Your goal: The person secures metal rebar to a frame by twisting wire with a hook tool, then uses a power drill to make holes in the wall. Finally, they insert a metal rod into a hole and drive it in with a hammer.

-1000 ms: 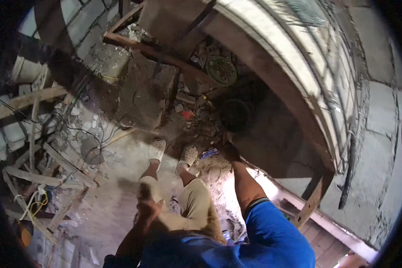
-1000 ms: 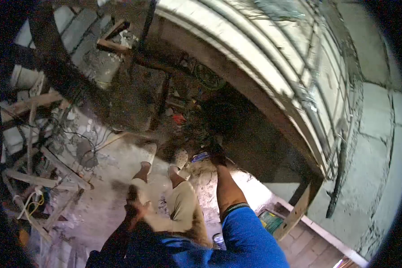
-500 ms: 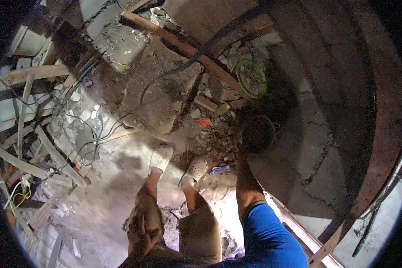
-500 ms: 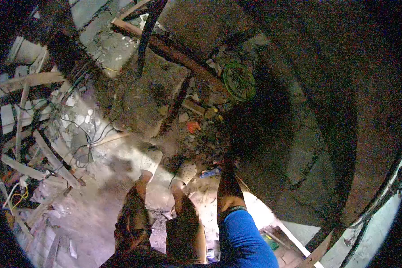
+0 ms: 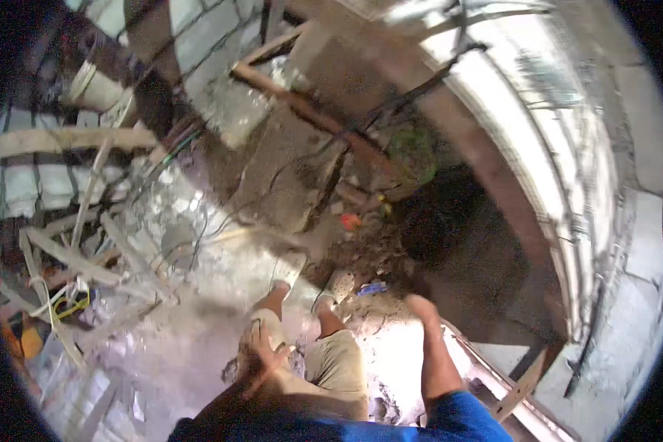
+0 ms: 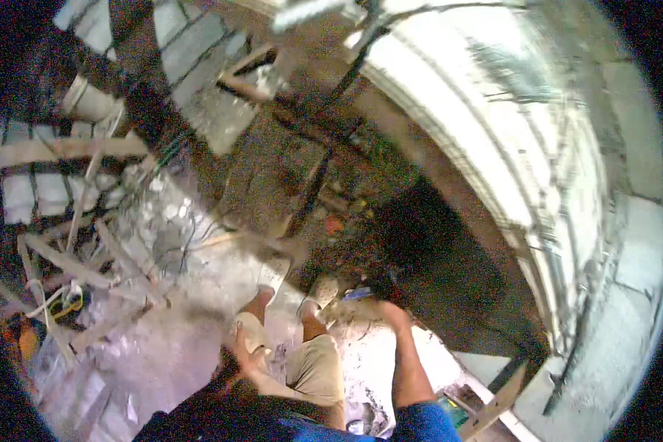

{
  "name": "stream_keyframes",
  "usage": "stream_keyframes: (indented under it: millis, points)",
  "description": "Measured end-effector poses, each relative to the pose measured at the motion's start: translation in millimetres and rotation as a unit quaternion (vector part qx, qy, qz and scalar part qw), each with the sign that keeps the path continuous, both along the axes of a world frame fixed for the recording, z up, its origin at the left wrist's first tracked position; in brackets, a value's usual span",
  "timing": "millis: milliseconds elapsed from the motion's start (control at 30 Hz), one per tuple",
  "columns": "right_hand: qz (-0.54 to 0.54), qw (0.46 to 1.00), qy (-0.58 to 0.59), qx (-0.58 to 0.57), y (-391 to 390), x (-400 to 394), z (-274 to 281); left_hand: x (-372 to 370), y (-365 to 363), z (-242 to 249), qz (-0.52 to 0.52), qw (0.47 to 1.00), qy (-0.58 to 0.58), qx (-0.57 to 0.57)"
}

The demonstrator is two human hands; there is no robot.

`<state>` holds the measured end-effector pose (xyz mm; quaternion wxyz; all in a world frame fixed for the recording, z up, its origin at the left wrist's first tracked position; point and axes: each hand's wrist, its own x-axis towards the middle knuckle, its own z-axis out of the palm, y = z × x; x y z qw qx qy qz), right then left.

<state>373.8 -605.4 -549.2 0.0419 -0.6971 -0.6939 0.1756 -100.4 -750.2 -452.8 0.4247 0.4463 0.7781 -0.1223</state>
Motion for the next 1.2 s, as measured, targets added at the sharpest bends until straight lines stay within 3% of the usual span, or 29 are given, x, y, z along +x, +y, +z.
stream_keyframes:
  millis: [33, 67, 100, 133, 167, 200, 233, 267, 333, 400, 433, 467, 500, 533, 567, 600, 667, 767, 867, 933, 1067, 1133, 1200]
  points:
    - [-0.057, 0.978, 0.107, -0.168, 21.7, -69.4, 67.4, 3.6, 2.7, -4.3, -0.006, 1.0, -0.012, 0.024]
    - [-0.11, 0.914, 0.212, -0.329, 35.1, -122.9, 144.2, 7.5, 2.8, -19.7, 0.052, 0.988, -0.095, 0.11]
    - [-0.097, 0.898, 0.223, -0.366, 22.6, -145.6, 167.3, 15.8, 27.0, 1.8, 0.24, 0.932, -0.262, 0.075]
    - [-0.093, 0.852, 0.314, -0.408, 28.4, -178.8, 215.7, 21.4, 57.4, 31.4, 0.409, 0.815, -0.411, 0.029]
    - [-0.007, 0.889, 0.283, -0.36, 24.7, -206.5, 244.8, 25.5, 75.5, 51.5, 0.399, 0.814, -0.421, 0.039]
    - [0.084, 0.89, 0.382, -0.234, -1.7, -221.6, 224.2, 26.7, 92.1, 70.2, 0.46, 0.728, -0.507, 0.039]
    - [0.178, 0.881, 0.321, -0.3, 7.7, -240.1, 251.0, 25.5, 102.8, 86.6, 0.511, 0.63, -0.584, 0.035]
    - [0.201, 0.853, 0.382, -0.295, 10.8, -257.9, 275.4, 13.5, 105.1, 96.8, 0.504, 0.632, -0.587, 0.042]
    - [0.208, 0.844, 0.303, -0.391, 24.7, -281.8, 332.8, -31.9, 102.2, 108.4, 0.435, 0.726, -0.532, 0.039]
    - [0.225, 0.854, 0.303, -0.358, 14.8, -268.6, 309.4, -70.7, 86.1, 139.4, 0.527, 0.757, -0.356, 0.15]
    - [0.239, 0.863, 0.298, -0.33, 10.6, -258.9, 303.7, -107.4, 78.5, 162.8, 0.212, 0.946, -0.16, 0.186]
    - [0.228, 0.868, 0.299, -0.323, 15.4, -246.5, 318.7, -169.0, 33.5, 107.1, 0.041, 0.956, -0.053, 0.284]
    - [0.174, 0.875, 0.298, -0.339, 31.8, -228.8, 341.6, -183.2, 23.5, 150.2, 0.015, 0.977, -0.046, 0.207]
    - [0.118, 0.879, 0.297, -0.354, 42.7, -209.4, 361.2, -187.2, 4.1, 181.0, 0.002, 0.996, 0.062, 0.061]
    - [0.116, 0.895, 0.31, -0.3, 46.3, -187.3, 367.5, -210.7, -40.6, 179.6, -0.105, 0.986, 0.111, -0.069]
    - [0.112, 0.907, 0.322, -0.246, 48.0, -166.9, 373.5, -256.3, -121.4, 137.8, -0.348, 0.931, 0.098, -0.053]
    - [-0.092, 0.899, 0.363, -0.228, 60.5, -146.2, 429.3, -237.4, -82.2, 125.6, -0.368, 0.925, 0.091, -0.041]
    - [-0.195, 0.905, 0.374, -0.062, 62.4, -113.0, 471.9, -219.2, -75.0, 98.0, -0.382, 0.92, 0.073, -0.043]
    - [-0.34, 0.852, 0.398, 0.015, 58.4, -100.0, 499.0, -200.3, -125.3, 102.4, -0.344, 0.933, 0.067, -0.077]
    - [-0.357, 0.853, 0.378, 0.051, 62.0, -103.7, 507.2, -196.5, -168.5, 121.1, -0.287, 0.949, 0.08, -0.107]
    - [-0.304, 0.87, 0.383, 0.057, 82.1, -86.2, 454.1, -175.8, -303.2, 176.1, -0.115, 0.968, 0.119, -0.188]
    - [-0.293, 0.851, 0.435, 0.014, 100.5, -120.8, 465.0, -144.6, -360.5, 205.4, -0.029, 0.965, 0.125, -0.228]
    - [-0.237, 0.855, 0.461, -0.018, 114.7, -142.1, 470.2, -121.0, -409.1, 193.0, 0.019, 0.96, 0.115, -0.253]
